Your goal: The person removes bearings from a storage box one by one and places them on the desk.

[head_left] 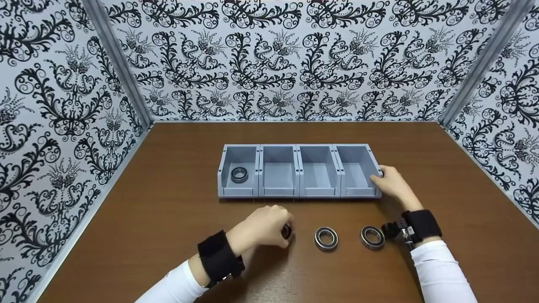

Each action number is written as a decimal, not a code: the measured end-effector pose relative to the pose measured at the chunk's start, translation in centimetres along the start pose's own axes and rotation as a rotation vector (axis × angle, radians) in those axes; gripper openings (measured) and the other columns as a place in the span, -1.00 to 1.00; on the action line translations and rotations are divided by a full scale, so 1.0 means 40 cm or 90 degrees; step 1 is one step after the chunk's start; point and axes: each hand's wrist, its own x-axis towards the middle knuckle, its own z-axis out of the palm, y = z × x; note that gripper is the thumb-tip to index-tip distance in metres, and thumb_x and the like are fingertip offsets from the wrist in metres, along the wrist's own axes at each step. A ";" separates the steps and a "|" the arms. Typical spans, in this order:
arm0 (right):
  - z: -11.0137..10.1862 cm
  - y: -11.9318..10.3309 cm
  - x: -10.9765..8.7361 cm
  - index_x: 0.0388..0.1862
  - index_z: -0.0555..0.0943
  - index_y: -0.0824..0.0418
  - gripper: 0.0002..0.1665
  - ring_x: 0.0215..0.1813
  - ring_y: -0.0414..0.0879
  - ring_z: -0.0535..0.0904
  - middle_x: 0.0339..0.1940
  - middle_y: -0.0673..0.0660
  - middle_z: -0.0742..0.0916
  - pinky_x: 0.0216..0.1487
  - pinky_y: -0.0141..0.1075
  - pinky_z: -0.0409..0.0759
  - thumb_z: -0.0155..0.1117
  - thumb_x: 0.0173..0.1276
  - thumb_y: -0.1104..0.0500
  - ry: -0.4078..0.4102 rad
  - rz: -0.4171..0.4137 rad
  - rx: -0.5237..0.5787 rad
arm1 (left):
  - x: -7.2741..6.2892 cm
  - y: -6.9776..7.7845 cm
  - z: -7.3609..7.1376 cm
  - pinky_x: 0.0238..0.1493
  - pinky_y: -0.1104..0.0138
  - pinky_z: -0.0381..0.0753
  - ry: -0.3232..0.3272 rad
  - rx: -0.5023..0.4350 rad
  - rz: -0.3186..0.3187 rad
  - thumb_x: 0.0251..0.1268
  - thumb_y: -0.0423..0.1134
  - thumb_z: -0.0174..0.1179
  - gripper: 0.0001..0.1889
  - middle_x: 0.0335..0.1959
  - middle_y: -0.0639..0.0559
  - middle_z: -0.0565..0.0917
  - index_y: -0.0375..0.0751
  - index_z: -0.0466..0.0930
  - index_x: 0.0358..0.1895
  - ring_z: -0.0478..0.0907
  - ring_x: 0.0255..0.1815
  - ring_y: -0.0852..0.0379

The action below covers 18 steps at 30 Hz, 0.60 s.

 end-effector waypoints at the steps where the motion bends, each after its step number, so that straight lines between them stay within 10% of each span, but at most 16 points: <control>1: 0.000 0.000 0.000 0.26 0.44 0.70 -0.48 -0.01 0.23 0.63 0.07 0.59 0.66 0.06 0.04 0.59 0.09 0.45 0.33 0.001 -0.001 0.001 | 0.000 0.000 0.001 -0.28 0.20 0.64 0.001 -0.001 0.001 -0.13 -0.24 0.58 -0.72 -0.32 0.07 0.68 -0.08 0.77 -0.27 0.67 -0.23 0.05; 18: 0.002 0.003 0.000 0.16 0.50 0.70 -0.54 -0.12 0.16 0.61 -0.07 0.50 0.70 -0.06 -0.13 0.56 0.12 0.42 0.35 0.013 -0.013 0.006 | 0.000 -0.004 0.018 -0.34 0.22 0.63 -0.004 0.002 0.002 -0.13 -0.25 0.60 -0.74 -0.33 0.07 0.66 -0.05 0.76 -0.31 0.66 -0.27 0.07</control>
